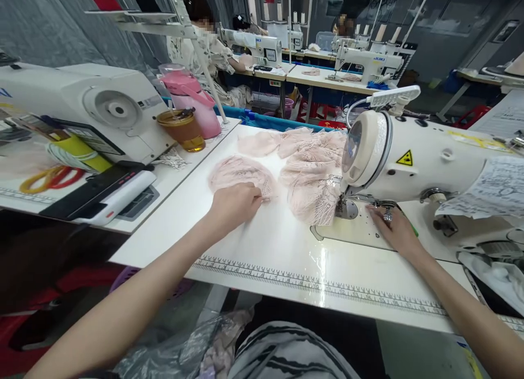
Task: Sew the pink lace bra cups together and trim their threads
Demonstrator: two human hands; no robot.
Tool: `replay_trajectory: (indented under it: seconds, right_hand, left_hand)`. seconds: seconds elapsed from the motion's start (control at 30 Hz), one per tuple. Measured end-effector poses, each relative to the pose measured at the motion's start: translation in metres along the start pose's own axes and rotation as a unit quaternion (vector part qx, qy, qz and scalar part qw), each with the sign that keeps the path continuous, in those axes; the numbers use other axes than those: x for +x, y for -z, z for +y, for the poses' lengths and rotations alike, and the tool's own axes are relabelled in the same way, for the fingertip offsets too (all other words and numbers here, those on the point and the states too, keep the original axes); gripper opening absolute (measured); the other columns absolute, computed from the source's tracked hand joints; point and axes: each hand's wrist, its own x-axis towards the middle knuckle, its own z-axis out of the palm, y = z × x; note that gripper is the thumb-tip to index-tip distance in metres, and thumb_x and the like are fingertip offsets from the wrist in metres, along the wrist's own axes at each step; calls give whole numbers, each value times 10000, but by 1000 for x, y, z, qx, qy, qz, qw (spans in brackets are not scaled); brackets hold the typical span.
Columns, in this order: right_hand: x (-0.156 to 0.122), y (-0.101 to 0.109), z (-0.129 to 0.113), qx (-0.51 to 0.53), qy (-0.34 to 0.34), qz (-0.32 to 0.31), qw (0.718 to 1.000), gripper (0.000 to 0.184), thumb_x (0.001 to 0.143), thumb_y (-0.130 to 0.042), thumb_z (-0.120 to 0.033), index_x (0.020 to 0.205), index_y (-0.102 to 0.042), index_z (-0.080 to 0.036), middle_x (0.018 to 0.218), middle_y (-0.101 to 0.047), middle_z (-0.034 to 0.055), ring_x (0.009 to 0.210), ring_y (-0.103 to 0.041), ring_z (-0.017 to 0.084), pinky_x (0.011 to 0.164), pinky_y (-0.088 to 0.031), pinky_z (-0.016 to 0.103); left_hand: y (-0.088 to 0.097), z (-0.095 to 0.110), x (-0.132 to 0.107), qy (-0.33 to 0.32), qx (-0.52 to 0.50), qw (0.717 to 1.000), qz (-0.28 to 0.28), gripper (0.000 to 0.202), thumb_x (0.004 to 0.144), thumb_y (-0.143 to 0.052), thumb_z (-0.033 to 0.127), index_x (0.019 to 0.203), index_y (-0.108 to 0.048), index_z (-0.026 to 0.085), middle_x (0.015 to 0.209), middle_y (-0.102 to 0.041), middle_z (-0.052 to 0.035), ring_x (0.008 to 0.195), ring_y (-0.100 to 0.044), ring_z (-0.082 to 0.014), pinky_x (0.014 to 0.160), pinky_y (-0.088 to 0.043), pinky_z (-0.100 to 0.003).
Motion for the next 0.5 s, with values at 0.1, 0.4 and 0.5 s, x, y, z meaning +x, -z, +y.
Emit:
replay_trajectory:
  seconds: [0.1, 0.4, 0.5]
  right_hand:
    - [0, -2, -5, -37, 16, -6, 999, 385, 957, -378, -410, 1122, -652, -196, 972, -632, 126, 879, -583, 264, 715, -485, 380]
    - [-3, -2, 0, -86, 65, 6, 994, 441, 969, -335, -401, 1217, -618, -171, 967, -641, 137, 879, -589, 281, 682, -491, 374]
    - [-3, -3, 1, -92, 61, 4, 994, 452, 967, -334, -405, 1215, -625, -163, 879, -622, 123, 848, -594, 278, 620, -477, 350]
  left_hand:
    - [6, -3, 3, 18, -32, 999, -23, 288, 849, -431, 312, 713, -665, 215, 866, -700, -28, 771, -606, -225, 539, -278, -297]
    - [8, -47, 33, 143, -286, 940, 119, 164, 856, -416, 280, 753, -515, 198, 767, -582, -9, 755, -537, -163, 636, -371, -283]
    - [25, -66, 41, 184, -288, 921, 185, 284, 944, -164, 203, 895, -443, 191, 913, -544, -33, 945, -496, -163, 742, -369, -305]
